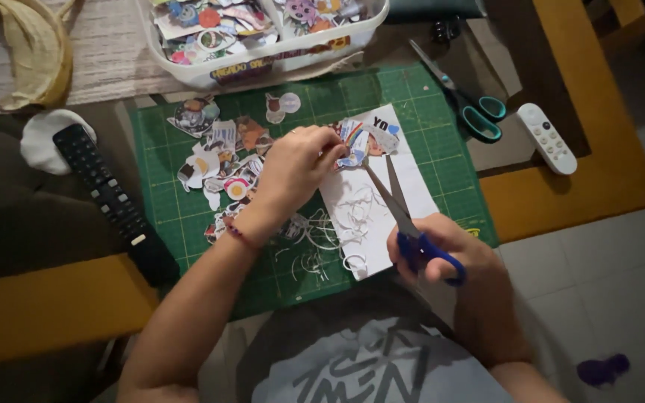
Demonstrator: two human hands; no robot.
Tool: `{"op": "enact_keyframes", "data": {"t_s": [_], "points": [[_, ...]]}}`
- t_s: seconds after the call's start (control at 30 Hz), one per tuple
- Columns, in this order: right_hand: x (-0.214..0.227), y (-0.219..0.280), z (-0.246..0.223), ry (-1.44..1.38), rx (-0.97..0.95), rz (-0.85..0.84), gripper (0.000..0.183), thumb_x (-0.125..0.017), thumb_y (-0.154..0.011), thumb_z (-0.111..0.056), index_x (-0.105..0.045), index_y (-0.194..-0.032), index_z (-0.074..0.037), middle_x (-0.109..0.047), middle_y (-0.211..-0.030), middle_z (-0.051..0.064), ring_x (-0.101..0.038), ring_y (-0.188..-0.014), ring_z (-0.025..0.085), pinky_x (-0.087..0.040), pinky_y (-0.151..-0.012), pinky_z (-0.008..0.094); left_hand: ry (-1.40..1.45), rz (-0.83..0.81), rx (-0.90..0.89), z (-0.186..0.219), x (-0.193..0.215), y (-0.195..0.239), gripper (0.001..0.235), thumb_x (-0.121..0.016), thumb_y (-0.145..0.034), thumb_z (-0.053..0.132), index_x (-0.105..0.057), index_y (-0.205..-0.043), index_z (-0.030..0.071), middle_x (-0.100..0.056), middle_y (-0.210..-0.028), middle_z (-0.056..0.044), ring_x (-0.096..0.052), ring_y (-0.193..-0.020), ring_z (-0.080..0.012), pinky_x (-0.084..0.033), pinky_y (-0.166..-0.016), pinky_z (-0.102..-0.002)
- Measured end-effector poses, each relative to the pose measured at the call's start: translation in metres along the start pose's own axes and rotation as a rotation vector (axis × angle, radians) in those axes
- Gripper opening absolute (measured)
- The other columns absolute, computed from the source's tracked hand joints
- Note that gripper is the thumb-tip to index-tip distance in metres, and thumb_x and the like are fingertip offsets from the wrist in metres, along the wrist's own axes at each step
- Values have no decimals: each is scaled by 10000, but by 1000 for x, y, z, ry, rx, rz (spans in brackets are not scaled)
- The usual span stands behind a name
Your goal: Cutting out individual stickers from a printed sheet using scissors on a cutting mat.
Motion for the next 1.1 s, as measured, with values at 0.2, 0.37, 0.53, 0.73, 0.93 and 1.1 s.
{"op": "enact_keyframes", "data": {"t_s": [0.2, 0.37, 0.53, 0.73, 0.93, 1.1], "points": [[6, 2, -7, 136, -176, -26, 498, -796, -941, -544, -756, -1013, -53, -758, -658, 48, -562, -550, 88, -492, -487, 283, -373, 61, -129, -6, -16, 6, 143, -782, -977, 299, -657, -1028, 251, -605, -888, 22, -665, -875, -232, -593, -700, -352], [6, 3, -11, 115, -230, -52, 520, -758, -958, -585, -749, -1004, -67, -759, -660, 19, -582, -570, 61, -512, -509, 270, -388, 86, -134, -1, -15, 8, 62, -753, -1031, 254, -694, -1013, 243, -598, -893, 23, -641, -852, -213, -588, -689, -334], [11, 10, -4, 38, -217, -32, 564, -759, -952, -612, -743, -1041, -55, -774, -690, 39, -659, -594, 75, -531, -527, 252, 206, -38, -100, 39, 23, 6, 103, -723, -1033, 181, -750, -1132, 172, -712, -973, -59, -680, -907, -284, -602, -757, -405], [10, 13, 6, -24, -193, -45, 564, -812, -939, -541, -737, -1059, 5, -782, -729, 96, -749, -664, 146, -586, -569, 285, 706, -390, -54, 66, 22, 13, 342, -830, -968, 258, -758, -1271, 116, -801, -1078, -95, -671, -922, -211, -532, -804, -329], [13, 17, 6, 19, -151, -65, 611, -789, -944, -579, -727, -1080, 14, -768, -724, 85, -710, -648, 137, -575, -560, 294, 622, -427, -58, 55, 15, 15, 89, -795, -1006, 212, -831, -1026, 133, -813, -846, -34, -696, -763, -146, -490, -658, -289], [38, 38, 25, -138, -76, 122, 918, -812, -855, -730, -665, -1126, 135, -715, -671, 185, -619, -581, 149, -455, -505, 242, 242, -372, -236, 54, 19, 15, 69, -828, -963, 222, -852, -979, 159, -808, -859, -17, -720, -739, -212, -560, -625, -324]]}}
Point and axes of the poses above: each hand's wrist, its own y-axis away from the middle knuckle, its own x-axis out of the back of the hand, z = x × y, the point moved 5 cm from there along -y, towards the middle knuckle
